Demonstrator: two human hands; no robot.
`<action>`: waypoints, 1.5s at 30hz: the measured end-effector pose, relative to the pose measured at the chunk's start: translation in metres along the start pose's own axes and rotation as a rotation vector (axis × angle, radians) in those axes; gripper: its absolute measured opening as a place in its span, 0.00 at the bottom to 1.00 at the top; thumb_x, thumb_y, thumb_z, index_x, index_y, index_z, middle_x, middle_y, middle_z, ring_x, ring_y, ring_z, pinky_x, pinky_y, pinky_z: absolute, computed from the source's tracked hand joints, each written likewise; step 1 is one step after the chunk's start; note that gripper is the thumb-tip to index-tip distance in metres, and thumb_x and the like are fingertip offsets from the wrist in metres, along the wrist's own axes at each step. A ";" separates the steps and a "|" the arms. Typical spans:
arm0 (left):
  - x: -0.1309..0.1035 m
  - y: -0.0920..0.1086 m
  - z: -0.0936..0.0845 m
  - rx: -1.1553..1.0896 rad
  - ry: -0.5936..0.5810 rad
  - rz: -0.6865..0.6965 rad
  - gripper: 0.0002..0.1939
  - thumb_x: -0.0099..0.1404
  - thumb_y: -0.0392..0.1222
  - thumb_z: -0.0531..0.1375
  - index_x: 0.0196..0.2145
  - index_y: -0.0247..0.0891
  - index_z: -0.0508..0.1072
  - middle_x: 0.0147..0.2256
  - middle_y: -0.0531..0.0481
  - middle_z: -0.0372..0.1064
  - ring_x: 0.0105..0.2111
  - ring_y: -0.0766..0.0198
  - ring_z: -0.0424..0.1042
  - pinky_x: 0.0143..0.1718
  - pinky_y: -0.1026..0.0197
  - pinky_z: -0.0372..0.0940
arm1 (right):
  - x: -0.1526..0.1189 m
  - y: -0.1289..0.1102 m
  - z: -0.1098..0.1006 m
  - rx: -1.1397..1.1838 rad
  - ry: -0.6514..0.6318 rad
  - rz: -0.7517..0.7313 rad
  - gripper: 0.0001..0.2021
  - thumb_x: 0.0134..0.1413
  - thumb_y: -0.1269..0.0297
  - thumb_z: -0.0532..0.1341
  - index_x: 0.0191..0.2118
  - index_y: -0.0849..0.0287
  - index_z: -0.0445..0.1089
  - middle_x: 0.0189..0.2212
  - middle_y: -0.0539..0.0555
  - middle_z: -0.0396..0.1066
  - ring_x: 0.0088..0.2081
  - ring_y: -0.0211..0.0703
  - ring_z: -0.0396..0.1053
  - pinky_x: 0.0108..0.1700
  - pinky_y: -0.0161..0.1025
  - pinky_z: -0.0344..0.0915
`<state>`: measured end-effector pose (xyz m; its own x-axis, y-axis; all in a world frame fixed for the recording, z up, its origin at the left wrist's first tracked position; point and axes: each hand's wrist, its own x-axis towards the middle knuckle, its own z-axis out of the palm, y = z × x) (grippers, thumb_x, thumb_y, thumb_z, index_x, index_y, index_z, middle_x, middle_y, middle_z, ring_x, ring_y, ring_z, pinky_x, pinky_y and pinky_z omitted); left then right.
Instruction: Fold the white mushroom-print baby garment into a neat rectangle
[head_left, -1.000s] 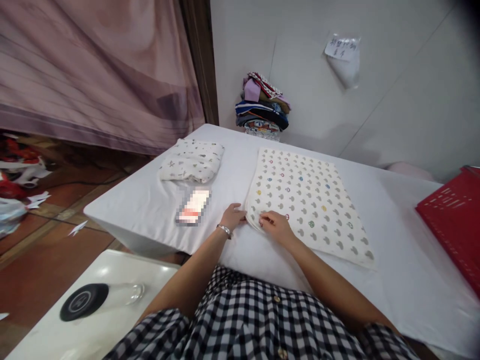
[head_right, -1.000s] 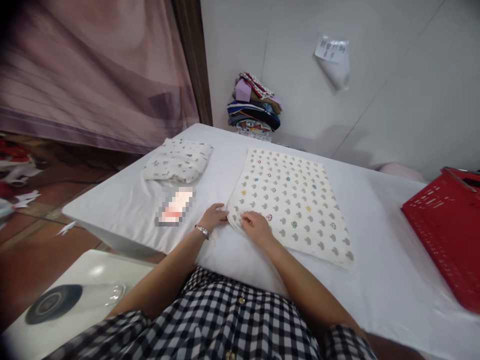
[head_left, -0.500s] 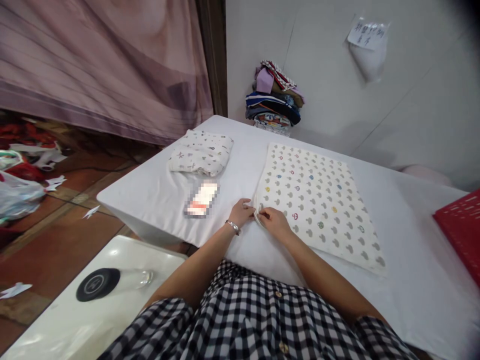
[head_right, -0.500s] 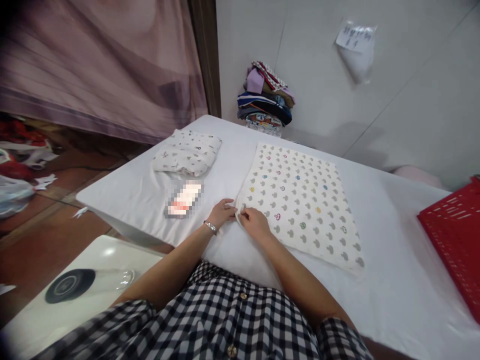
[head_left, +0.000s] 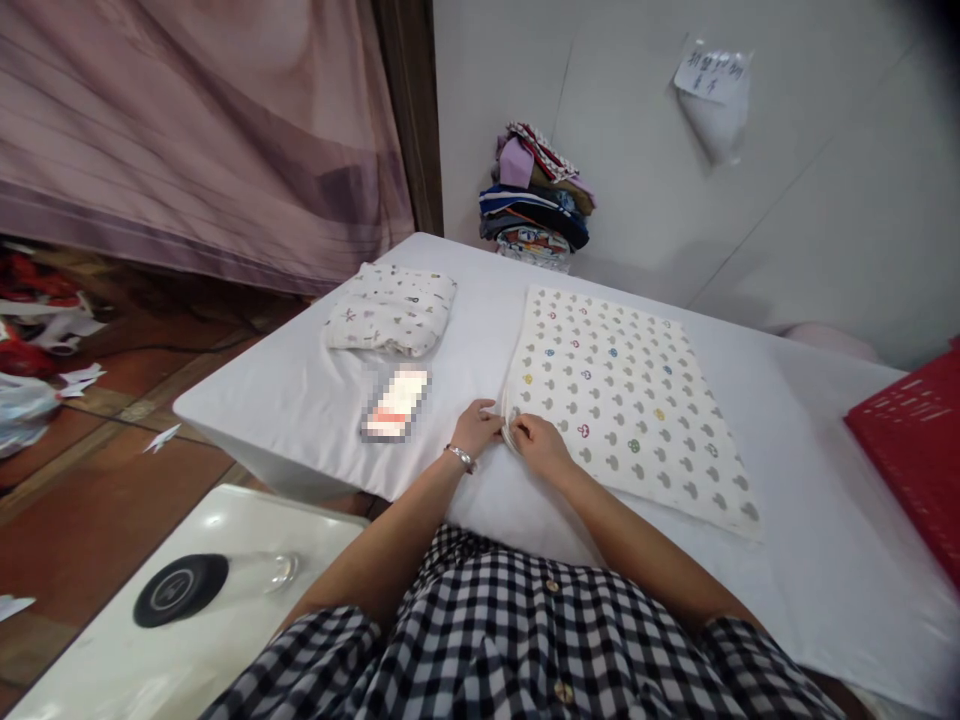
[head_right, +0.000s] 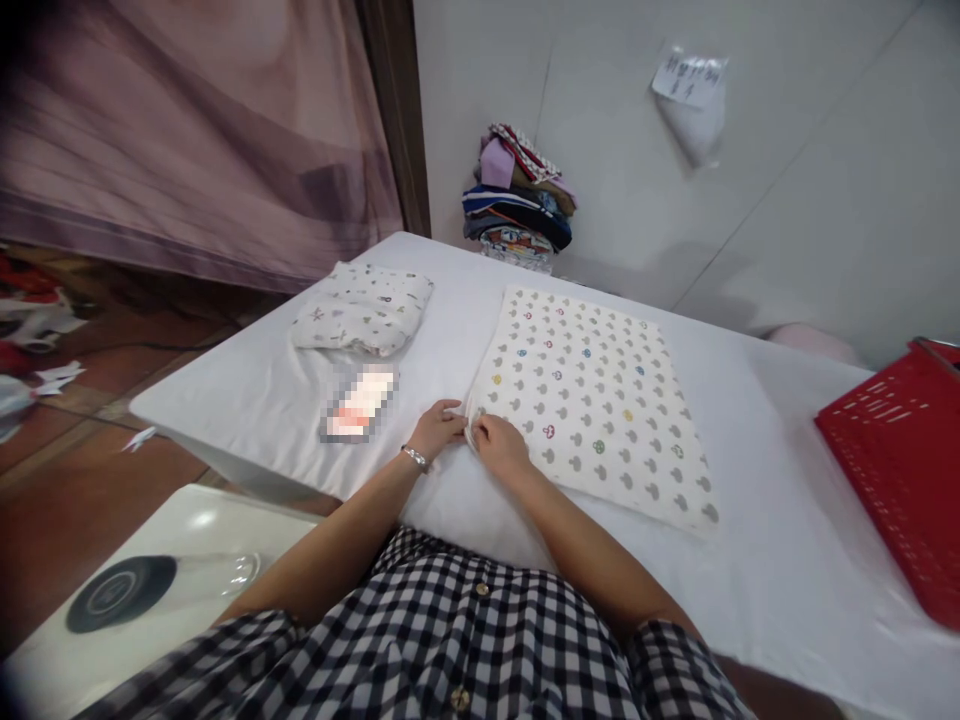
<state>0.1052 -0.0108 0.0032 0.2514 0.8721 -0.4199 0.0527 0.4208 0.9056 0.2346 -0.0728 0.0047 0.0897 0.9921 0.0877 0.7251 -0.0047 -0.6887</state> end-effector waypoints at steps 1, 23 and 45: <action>0.000 0.000 0.000 0.003 -0.001 0.002 0.19 0.51 0.29 0.64 0.41 0.35 0.65 0.24 0.55 0.68 0.26 0.66 0.71 0.30 0.62 0.70 | 0.000 -0.001 0.000 -0.015 -0.011 -0.003 0.08 0.54 0.65 0.53 0.28 0.58 0.67 0.26 0.50 0.68 0.31 0.38 0.63 0.35 0.34 0.55; -0.001 -0.001 0.001 -0.009 0.004 0.013 0.19 0.50 0.32 0.66 0.39 0.35 0.65 0.21 0.59 0.65 0.21 0.69 0.69 0.25 0.65 0.69 | -0.001 -0.004 0.001 -0.166 -0.068 -0.039 0.08 0.55 0.64 0.55 0.30 0.58 0.69 0.29 0.53 0.70 0.34 0.40 0.65 0.37 0.35 0.57; -0.006 0.003 0.002 0.041 0.017 0.039 0.15 0.54 0.34 0.63 0.39 0.35 0.66 0.22 0.57 0.66 0.23 0.69 0.69 0.27 0.65 0.69 | -0.004 -0.006 -0.004 -0.044 -0.057 -0.036 0.06 0.53 0.65 0.56 0.30 0.58 0.69 0.27 0.50 0.68 0.31 0.38 0.63 0.36 0.34 0.57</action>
<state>0.1058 -0.0152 0.0080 0.2373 0.8920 -0.3847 0.0826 0.3760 0.9229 0.2327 -0.0775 0.0110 0.0253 0.9972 0.0700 0.7565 0.0266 -0.6535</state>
